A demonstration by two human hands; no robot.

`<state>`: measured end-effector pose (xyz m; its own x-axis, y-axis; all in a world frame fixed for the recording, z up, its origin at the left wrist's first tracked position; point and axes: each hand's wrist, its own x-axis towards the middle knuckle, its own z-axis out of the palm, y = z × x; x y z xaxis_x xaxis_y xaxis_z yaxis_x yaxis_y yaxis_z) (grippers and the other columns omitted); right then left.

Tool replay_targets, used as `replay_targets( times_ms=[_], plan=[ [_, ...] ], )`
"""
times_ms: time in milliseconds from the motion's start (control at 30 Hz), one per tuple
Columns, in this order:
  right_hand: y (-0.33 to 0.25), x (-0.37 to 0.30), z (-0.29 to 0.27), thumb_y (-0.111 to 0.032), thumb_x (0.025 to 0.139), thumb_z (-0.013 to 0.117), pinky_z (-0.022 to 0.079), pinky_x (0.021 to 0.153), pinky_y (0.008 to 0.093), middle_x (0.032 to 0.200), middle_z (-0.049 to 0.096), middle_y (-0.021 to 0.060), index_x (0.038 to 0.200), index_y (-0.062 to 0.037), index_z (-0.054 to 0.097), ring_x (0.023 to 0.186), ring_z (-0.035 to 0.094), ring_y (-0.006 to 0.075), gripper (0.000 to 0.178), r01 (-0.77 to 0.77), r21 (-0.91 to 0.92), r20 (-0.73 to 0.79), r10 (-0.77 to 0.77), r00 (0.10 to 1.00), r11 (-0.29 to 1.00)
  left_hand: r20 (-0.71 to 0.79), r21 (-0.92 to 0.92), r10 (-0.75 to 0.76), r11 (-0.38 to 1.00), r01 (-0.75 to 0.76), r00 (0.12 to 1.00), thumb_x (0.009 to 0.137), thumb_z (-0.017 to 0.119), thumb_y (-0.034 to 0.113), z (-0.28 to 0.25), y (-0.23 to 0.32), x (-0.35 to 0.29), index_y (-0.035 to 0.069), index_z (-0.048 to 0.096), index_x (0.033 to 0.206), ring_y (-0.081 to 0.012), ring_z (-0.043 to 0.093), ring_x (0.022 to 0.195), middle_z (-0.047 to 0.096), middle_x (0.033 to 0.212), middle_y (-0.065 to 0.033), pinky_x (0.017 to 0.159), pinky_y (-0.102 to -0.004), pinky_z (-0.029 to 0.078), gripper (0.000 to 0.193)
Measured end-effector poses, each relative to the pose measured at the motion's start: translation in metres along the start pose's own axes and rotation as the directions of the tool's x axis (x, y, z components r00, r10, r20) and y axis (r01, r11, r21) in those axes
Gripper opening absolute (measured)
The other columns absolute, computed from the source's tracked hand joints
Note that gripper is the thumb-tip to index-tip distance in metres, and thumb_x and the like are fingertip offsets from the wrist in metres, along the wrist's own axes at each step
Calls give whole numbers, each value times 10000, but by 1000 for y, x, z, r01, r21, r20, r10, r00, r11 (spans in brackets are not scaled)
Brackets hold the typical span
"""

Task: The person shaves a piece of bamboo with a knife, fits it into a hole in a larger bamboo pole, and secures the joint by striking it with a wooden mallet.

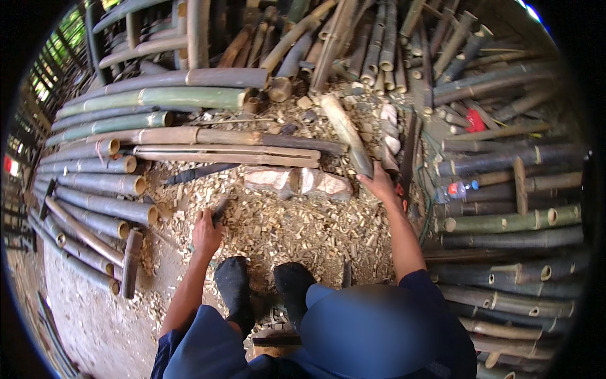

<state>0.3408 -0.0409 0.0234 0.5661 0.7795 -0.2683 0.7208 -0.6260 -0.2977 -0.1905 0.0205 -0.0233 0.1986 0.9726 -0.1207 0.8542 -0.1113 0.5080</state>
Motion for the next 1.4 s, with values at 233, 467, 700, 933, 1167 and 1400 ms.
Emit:
replay_targets(
  times_ms=[233,467,700,933,1167,1400],
  plan=[
    [7,-77,11,-406,860,738,461,1021,461,1335,583,267,1455,8,428,1218,584,402,789,136,325,-308,-32,951,936,-94,36,-21,999,24,995,868,638,82,0,-13,3,26,513,1072,-469,640,914,637,1018,-256,781,-557,506,245],
    [137,-182,35,-425,885,719,451,1011,460,1316,579,265,1396,15,506,1200,577,385,707,-199,437,-460,408,789,877,-239,-170,66,979,-109,969,875,664,76,-36,0,-9,18,626,1282,-432,681,956,694,1066,-253,834,-487,525,413],
    [32,-205,-30,-348,946,686,397,1110,448,1458,491,255,1482,-24,429,1321,521,367,677,56,443,-362,122,924,895,99,-61,645,764,-643,757,885,643,17,-54,156,-49,142,685,1235,-300,661,944,678,982,-124,873,-461,541,374],
    [-40,-262,-16,-50,785,754,516,929,479,1272,605,317,1598,-34,152,1111,651,418,1011,253,445,183,-364,913,859,253,-55,926,303,-952,280,792,703,113,-7,260,-98,157,629,1303,-260,525,1236,594,1215,-100,1039,-416,422,518],
    [83,-261,18,-119,886,641,456,1005,508,1361,585,217,1459,-91,494,1216,569,426,592,-146,110,59,140,988,983,226,-450,540,796,-404,811,843,754,161,3,145,-61,48,635,1283,-309,687,984,629,1224,-183,851,-405,568,470],
    [35,-156,50,-186,769,768,301,1169,516,1531,395,195,1542,-43,348,1393,365,430,891,265,-245,-177,-312,933,933,-2,-595,-280,772,224,960,852,715,173,-16,-12,-93,-34,713,1122,-246,723,869,750,972,-179,806,-365,560,340]
  ],
)
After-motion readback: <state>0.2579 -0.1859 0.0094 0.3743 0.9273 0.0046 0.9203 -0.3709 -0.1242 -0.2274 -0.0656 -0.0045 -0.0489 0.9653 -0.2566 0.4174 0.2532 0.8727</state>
